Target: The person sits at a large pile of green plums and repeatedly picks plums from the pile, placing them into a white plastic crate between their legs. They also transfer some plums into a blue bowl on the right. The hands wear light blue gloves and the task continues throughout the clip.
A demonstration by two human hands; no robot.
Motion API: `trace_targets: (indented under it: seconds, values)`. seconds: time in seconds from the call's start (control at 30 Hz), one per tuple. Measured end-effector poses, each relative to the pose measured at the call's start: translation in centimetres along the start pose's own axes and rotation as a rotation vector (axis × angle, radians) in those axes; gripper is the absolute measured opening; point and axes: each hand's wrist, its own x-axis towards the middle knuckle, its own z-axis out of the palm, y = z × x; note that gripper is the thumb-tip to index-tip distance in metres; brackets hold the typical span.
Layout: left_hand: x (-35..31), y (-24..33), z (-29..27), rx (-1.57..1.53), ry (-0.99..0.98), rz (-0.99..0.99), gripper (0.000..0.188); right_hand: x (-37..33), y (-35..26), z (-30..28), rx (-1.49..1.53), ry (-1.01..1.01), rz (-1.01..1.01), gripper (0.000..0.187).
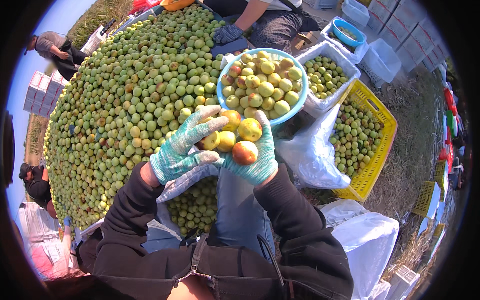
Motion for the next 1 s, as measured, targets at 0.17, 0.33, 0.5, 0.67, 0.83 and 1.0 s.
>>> trace_targets:
  seconds: [0.17, 0.33, 0.5, 0.67, 0.83, 1.0]
  values:
    - [7.5, 0.6, 6.3, -0.393, -0.11, 0.087, 0.061, -7.0, -5.7, 0.6, 0.054, 0.041, -0.25, 0.083]
    - [8.4, 1.2, 9.9, -1.155, 0.31, -0.201, 0.044, -11.7, -12.2, -0.9, -0.14, 0.085, -0.511, 0.076]
    - [-1.6, -2.6, 8.3, -0.863, 0.413, -0.504, 0.034, -10.9, -24.6, -6.8, -0.185, 0.125, -0.733, 0.074]
    - [-12.8, -8.2, 6.3, -0.849, 0.986, -0.817, 0.038, -5.3, -36.2, -11.8, -0.124, 0.372, -0.931, 0.068]
    - [-17.7, -10.7, 4.4, -0.601, 0.961, -0.808, 0.036, -1.8, -41.6, -15.1, -0.2, 0.395, -1.006, 0.08]
    - [-19.6, -14.1, 2.4, -0.046, 0.996, -0.752, 0.025, -3.0, -42.9, -15.4, -0.26, 0.575, -1.108, 0.055]
